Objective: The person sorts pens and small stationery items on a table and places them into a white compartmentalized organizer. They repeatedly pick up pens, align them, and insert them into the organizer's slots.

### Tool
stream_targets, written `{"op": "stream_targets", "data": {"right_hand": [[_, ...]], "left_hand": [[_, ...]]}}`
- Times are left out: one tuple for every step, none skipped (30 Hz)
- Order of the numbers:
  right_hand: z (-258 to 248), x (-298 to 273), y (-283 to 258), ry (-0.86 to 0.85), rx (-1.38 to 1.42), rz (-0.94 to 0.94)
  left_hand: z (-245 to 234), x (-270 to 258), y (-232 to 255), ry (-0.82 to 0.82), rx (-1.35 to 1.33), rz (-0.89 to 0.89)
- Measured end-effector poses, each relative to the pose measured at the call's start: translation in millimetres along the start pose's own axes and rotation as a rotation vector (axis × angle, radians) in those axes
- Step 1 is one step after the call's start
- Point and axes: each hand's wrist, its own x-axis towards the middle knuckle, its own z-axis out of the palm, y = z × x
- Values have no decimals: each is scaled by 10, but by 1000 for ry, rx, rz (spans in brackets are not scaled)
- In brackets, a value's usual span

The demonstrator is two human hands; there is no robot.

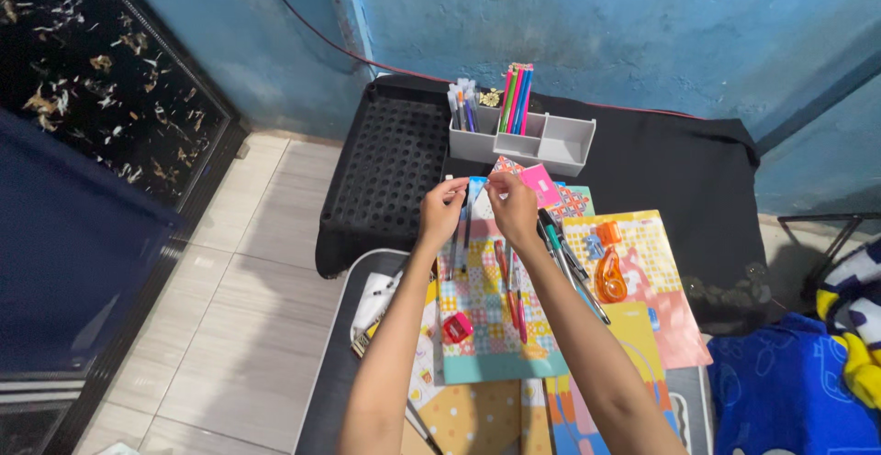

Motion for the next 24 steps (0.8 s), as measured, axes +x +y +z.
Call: {"op": "stream_targets", "data": {"right_hand": [[-20,-82,-41,-15,-1,15],[-35,-162,-76,-31,-2,31],[-46,-266,-105,-48,-4,49],[-57,-364,-127,-58,-3,48],[-58,-443,-149,-66,0,45],[-57,-521,-166,-75,4,43],[-45,-602,-183,-84,11,42],[-26,-684,-203,-94,19,41],[-8,-743,-226,-102,28,38],[8,-814,-250,-115,29,20],[33,-894,-274,-128,30,2],[62,-961,-295,-141,31,-16],[99,-1026,-318,-162,16,2],[143,-1084,-338,-182,0,20],[191,-1138,-349,-203,-15,39],[249,-1175,-358,-222,-45,19],[310,-1206,-368,-241,-76,-1],[370,-1231,-373,-259,-106,-21],[430,-1248,-367,-271,-138,-58],[494,-1257,-358,-282,-171,-95],[548,-1276,-342,-292,-204,-130],[608,-1294,-327,-296,-236,-179],[678,-1287,-316,-297,-267,-230],[741,-1280,-303,-299,-298,-281]], "left_hand": [[-8,-83,16,-2,-9,-5],[-17,-163,25,-4,-18,-9],[-36,-266,18,-7,-28,-18],[-64,-361,4,0,-31,-25],[-105,-431,-9,7,-32,-30],[-149,-500,-29,15,-33,-35],[-201,-570,-57,11,-53,-40],[-266,-646,-90,7,-73,-46],[-334,-701,-115,4,-92,-47],[-402,-766,-145,30,-70,-48],[-473,-839,-187,56,-48,-49],[-545,-899,-234,83,-27,-50],[-619,-956,-284,96,-10,-54],[-690,-1000,-337,108,6,-58],[-761,-1050,-398,121,22,-63],[-842,-1096,-458,122,38,-54],[-921,-1142,-507,122,53,-46],[-983,-1190,-546,123,69,-38],[-1031,-1241,-577,138,148,-37],[-1078,-1289,-594,153,228,-37],[-1113,-1343,-596,166,307,-38],[-1140,-1398,-583,156,339,-74],[-1162,-1427,-555,148,371,-106],[-1182,-1440,-517,139,404,-139]]}}
